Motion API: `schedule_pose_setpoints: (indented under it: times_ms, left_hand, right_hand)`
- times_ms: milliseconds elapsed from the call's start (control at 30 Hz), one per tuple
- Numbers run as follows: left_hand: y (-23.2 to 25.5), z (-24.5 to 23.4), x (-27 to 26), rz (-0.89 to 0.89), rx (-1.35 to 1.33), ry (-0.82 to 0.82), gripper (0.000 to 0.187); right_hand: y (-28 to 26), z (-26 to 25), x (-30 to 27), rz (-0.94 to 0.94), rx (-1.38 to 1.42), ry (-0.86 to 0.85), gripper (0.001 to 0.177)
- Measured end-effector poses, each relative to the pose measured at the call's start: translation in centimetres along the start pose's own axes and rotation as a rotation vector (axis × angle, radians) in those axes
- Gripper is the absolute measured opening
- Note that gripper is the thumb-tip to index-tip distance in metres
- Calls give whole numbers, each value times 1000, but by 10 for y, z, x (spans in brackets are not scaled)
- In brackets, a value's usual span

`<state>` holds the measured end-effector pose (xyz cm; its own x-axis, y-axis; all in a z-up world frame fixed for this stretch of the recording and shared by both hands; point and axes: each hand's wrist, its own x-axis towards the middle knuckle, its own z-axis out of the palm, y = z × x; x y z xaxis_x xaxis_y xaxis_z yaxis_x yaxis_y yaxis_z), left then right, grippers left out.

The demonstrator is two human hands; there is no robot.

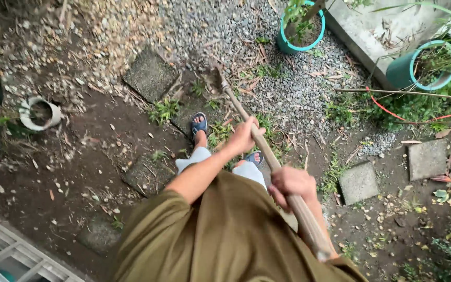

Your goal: Sweep leaves and debris from an outdoor garden path using a handheld broom.

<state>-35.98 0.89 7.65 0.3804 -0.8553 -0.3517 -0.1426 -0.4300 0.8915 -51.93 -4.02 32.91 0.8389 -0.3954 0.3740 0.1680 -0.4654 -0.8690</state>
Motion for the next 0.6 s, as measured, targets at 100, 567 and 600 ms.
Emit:
schedule_pose_setpoints:
  times_ms: [100,567,600]
  left_hand:
    - [-9,-26,-8,191,37,142,33]
    - [-7,-6,6,160,68,-208,35]
    - [0,-12,4,172,67,-200,35]
  right_hand:
    - [8,16,8,-50,107,43,18]
    - [-33,38,8,221,-155,291,13]
    - [-38,39,7,130,-83,351,15]
